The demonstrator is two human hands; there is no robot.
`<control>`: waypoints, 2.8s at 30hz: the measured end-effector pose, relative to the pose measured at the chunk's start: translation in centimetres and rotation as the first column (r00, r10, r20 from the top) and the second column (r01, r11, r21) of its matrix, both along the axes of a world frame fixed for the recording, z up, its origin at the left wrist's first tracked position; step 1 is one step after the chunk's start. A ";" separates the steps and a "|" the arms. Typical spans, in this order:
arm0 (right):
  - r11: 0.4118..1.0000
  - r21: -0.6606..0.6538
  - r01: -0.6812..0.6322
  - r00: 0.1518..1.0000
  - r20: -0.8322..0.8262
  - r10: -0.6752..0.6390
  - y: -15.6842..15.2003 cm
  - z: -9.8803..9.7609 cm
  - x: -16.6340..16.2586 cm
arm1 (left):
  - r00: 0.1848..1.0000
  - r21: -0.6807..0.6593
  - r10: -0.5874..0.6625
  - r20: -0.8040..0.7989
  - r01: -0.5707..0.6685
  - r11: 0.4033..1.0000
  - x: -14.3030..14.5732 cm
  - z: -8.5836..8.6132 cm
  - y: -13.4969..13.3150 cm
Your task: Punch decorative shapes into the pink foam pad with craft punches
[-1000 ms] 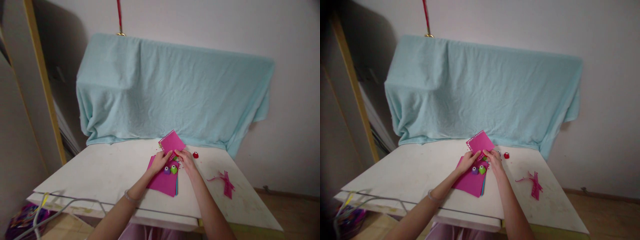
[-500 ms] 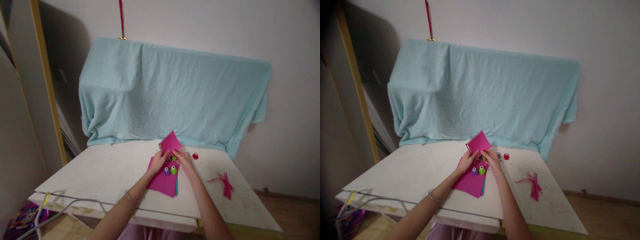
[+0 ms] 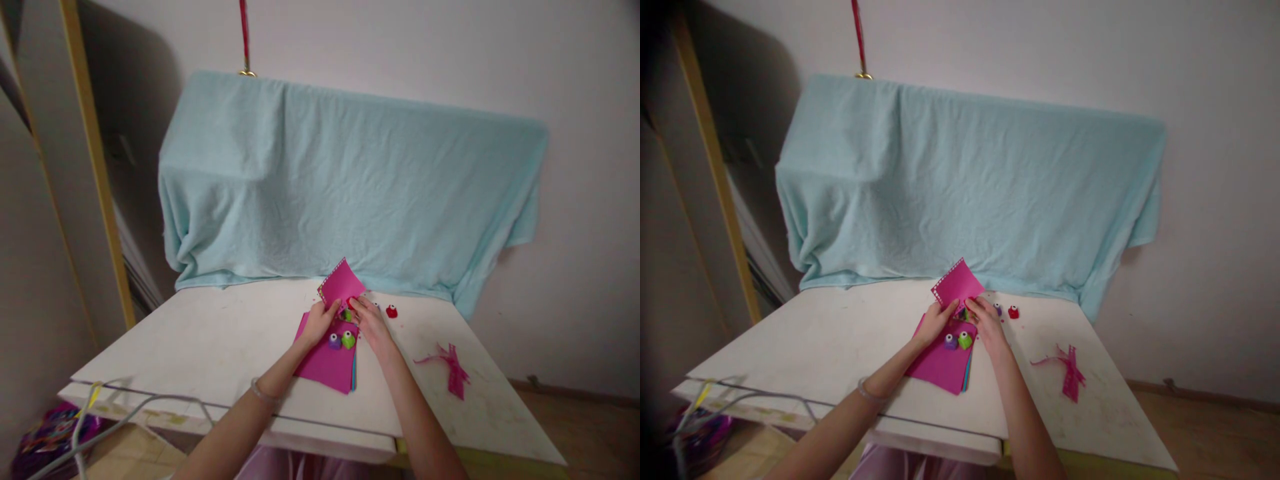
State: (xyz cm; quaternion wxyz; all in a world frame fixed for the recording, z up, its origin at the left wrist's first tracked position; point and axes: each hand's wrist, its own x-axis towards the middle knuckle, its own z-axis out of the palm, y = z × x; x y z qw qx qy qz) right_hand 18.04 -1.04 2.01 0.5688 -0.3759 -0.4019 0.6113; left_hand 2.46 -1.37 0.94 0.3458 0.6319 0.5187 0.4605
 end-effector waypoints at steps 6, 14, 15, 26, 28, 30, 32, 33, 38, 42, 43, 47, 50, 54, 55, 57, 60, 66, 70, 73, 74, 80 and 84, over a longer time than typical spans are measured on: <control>1.000 0.019 -0.004 1.000 0.006 0.004 0.2 -0.4 0.2 | 0.999 -0.008 -0.030 0.022 0.030 1.000 -0.1 0.0 0.0; 1.000 -0.001 -0.022 0.999 -0.029 0.022 0.2 0.0 0.2 | 0.997 0.010 -0.073 0.034 0.072 0.997 0.1 -0.2 0.0; 1.000 0.001 -0.021 0.999 -0.033 0.021 0.1 0.1 0.2 | 0.997 0.003 -0.071 0.032 0.071 0.997 0.1 -0.2 0.0; 0.997 -0.005 -0.072 0.991 -0.117 0.071 0.0 0.0 0.2 | 0.998 0.046 -0.062 0.027 0.060 0.997 0.2 -0.9 0.1; 0.997 -0.002 -0.075 0.988 -0.134 0.074 0.0 0.0 0.2 | 0.998 0.056 -0.059 0.038 0.057 0.997 0.3 -1.1 0.2; 0.997 -0.005 -0.077 0.988 -0.137 0.076 0.0 0.1 0.2 | 0.997 0.049 -0.066 0.051 0.063 0.997 0.2 -1.0 0.3; 0.997 -0.016 -0.081 0.988 -0.132 0.078 0.0 0.2 0.2 | 0.996 0.037 -0.070 0.063 0.068 0.997 0.2 -0.9 0.3; 0.996 -0.022 -0.081 0.989 -0.128 0.078 0.0 0.2 0.3 | 0.995 0.033 -0.070 0.066 0.068 0.997 0.1 -0.9 0.3; 0.996 -0.014 -0.086 0.990 -0.113 0.084 -0.2 0.3 0.3 | 0.997 0.031 -0.065 0.049 0.063 0.998 0.2 -1.0 0.2; 0.995 -0.015 -0.096 0.990 -0.110 0.093 -0.2 0.2 0.2 | 0.997 0.056 -0.052 0.049 0.050 0.997 0.4 -1.4 0.3; 0.995 -0.018 -0.095 0.989 -0.112 0.093 -0.2 0.2 0.2 | 0.997 0.058 -0.051 0.051 0.048 0.997 0.4 -1.5 0.4; 0.995 -0.013 -0.095 0.989 -0.117 0.093 -0.3 0.3 0.2 | 0.995 0.049 -0.062 0.074 0.059 0.997 0.3 -1.3 0.3; 0.996 -0.011 -0.092 0.988 -0.127 0.090 -0.2 0.3 0.3 | 0.993 0.035 -0.065 0.094 0.062 0.997 0.2 -1.0 0.2; 0.997 -0.023 -0.071 0.991 -0.119 0.068 0.2 0.0 0.5 | 0.993 0.014 -0.056 0.099 0.055 0.998 0.0 -0.9 0.2; 0.998 -0.026 -0.065 0.991 -0.115 0.061 0.3 -0.2 0.5 | 0.994 0.013 -0.053 0.097 0.052 0.999 0.0 -0.9 0.3; 0.998 -0.033 -0.052 0.993 -0.107 0.048 0.5 -0.4 0.4 | 0.995 0.016 -0.046 0.089 0.045 0.999 -0.1 -1.0 0.4; 0.999 -0.029 -0.038 0.994 -0.099 0.035 0.6 -0.6 0.4 | 0.997 0.031 -0.025 0.073 0.023 0.999 -0.1 -1.1 0.5; 1.000 -0.015 0.019 0.997 -0.078 -0.020 0.6 -0.8 0.4 | 1.000 0.107 -0.005 0.024 0.002 0.994 0.0 -0.9 0.4; 0.998 -0.019 0.057 0.996 -0.065 -0.058 0.8 -1.0 0.4 | 1.000 0.084 0.001 0.002 -0.001 0.996 0.0 -0.8 0.2; 0.996 -0.001 0.086 0.995 -0.053 -0.086 0.9 -0.9 0.4 | 1.000 0.031 0.003 0.016 -0.004 1.000 0.1 -0.6 0.0; 0.996 0.013 0.093 0.995 -0.047 -0.092 0.9 -0.9 0.4 | 1.000 0.019 0.004 0.027 -0.004 1.000 0.1 -0.5 -0.1; 0.995 0.096 0.036 0.998 0.043 -0.041 0.4 -0.5 0.0 | 0.984 0.051 -0.001 0.178 -0.008 0.999 0.4 0.2 -0.5; 0.994 0.101 0.031 0.998 0.056 -0.037 0.3 -0.7 -0.4 | 0.979 0.081 0.010 0.203 -0.027 0.996 0.5 0.1 -0.3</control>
